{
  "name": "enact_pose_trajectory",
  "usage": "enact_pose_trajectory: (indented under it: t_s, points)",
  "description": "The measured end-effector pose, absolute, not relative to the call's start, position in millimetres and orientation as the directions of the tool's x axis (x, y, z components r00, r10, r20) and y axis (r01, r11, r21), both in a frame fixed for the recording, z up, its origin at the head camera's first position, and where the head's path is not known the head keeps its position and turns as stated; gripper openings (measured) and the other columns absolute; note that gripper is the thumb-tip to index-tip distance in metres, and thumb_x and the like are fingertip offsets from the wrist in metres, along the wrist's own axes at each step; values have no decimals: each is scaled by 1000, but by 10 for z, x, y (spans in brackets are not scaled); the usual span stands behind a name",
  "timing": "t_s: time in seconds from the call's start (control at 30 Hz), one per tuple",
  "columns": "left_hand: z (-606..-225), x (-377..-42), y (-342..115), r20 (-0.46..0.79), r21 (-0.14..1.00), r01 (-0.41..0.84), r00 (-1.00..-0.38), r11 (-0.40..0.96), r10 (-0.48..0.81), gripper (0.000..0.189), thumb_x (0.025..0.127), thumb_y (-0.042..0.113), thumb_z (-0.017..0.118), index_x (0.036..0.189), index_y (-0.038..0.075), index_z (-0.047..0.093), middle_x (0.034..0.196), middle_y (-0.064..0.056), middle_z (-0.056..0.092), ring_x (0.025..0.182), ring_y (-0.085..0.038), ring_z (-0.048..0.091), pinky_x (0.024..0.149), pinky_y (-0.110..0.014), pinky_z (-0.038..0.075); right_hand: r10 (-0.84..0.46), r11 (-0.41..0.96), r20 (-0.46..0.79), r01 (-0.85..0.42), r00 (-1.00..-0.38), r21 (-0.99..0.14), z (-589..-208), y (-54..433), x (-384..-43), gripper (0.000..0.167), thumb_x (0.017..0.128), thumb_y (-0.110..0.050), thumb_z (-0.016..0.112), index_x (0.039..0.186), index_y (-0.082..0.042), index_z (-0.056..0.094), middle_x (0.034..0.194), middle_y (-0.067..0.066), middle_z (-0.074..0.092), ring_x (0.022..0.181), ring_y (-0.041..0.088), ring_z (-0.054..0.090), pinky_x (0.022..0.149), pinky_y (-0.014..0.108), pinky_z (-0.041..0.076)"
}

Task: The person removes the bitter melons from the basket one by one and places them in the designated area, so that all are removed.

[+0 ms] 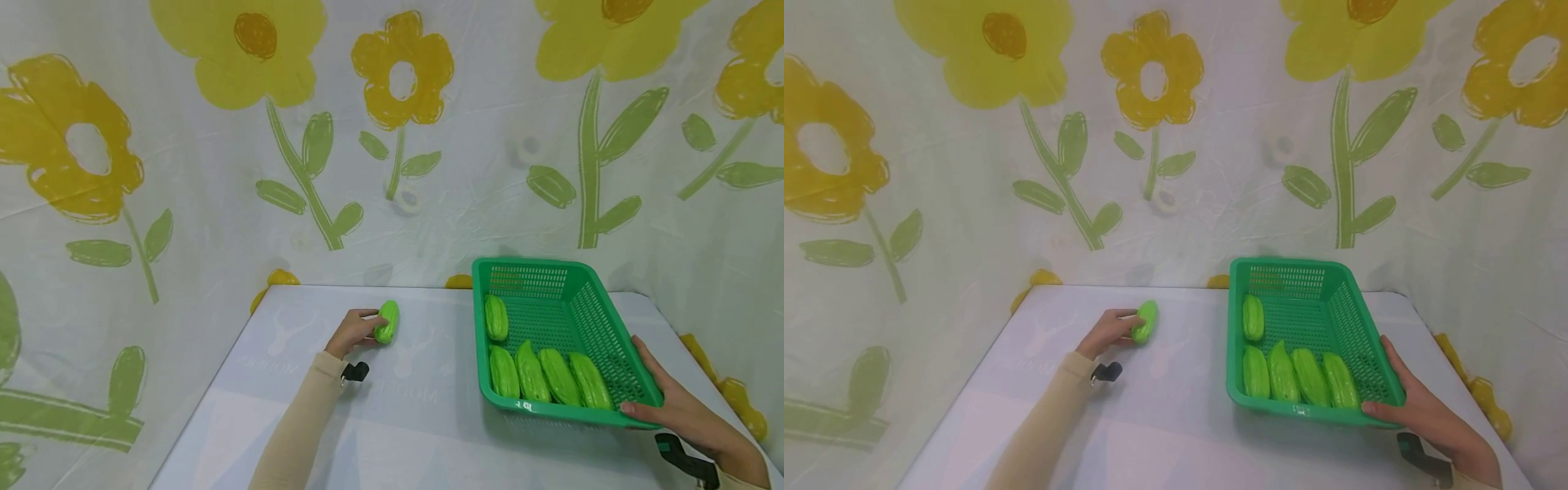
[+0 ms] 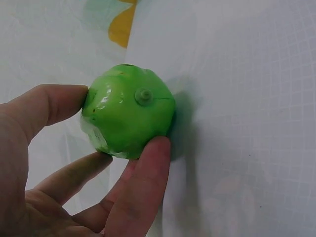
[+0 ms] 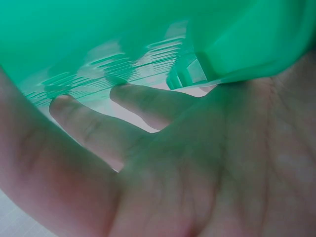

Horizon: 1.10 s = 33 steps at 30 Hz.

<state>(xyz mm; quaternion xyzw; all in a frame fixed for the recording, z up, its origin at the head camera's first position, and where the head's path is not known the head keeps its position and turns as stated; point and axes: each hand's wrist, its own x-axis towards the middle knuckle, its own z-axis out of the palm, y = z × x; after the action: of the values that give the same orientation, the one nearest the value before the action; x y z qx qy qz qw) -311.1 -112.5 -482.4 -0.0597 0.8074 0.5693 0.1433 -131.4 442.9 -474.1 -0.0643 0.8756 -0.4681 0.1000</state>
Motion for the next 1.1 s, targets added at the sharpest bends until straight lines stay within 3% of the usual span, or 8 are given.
enact_pose_trajectory:
  t_s: [0.23,0.27,0.43,0.6,0.9,1.1]
  points:
    - [-4815,-3120,-1150,-308,900,-265,-948,347,76,59,95,25,73,146,1,57,122,-20,71,90,-18,73,80,-34,66,-211,561,-121,-19,-970,-828,-4741,4439,-1318,103,104,-29,57,155,-42,-31,165,36,-21,142,63,0,94,80,33]
    - [-4812,-3119,-1153,-309,899,-265,-948,348,76,59,95,25,73,145,1,57,121,-20,71,90,-18,73,81,-34,66,-211,564,-123,-18,-970,-825,-4743,4444,-1318,103,104,-29,57,155,-43,-31,165,36,-21,142,63,0,98,73,38]
    - [-4805,-3111,-1163,-316,891,-269,-946,367,73,59,94,27,74,144,1,57,117,-17,72,90,-18,72,80,-33,66,-216,564,-133,-13,-967,-825,-4742,4452,-1314,102,104,-28,57,155,-43,-31,165,35,-23,145,60,-3,97,68,41]
    - [-4812,-3113,-1176,-320,885,-271,-945,378,71,59,94,29,74,144,2,57,115,-15,71,89,-17,70,79,-32,66,-216,548,-140,-1,-966,-836,-4725,4440,-1318,103,104,-29,57,154,-43,-32,164,37,-24,142,65,-2,93,84,30]
    - [-4790,-3093,-1203,-325,884,-275,-942,378,77,58,94,29,74,141,-2,57,112,-15,72,89,-18,71,78,-31,66,-205,563,-142,1,-968,-826,-4708,4423,-1324,105,103,-30,58,154,-42,-33,163,41,-21,137,68,5,93,85,30]
    - [-4796,-3079,-1213,-318,886,-273,-946,375,61,60,94,34,75,139,-1,59,104,-12,70,89,-19,69,78,-31,66,-207,529,-148,16,-967,-848,-4715,4431,-1322,105,104,-28,58,154,-44,-33,163,36,-26,142,65,-4,95,86,26]
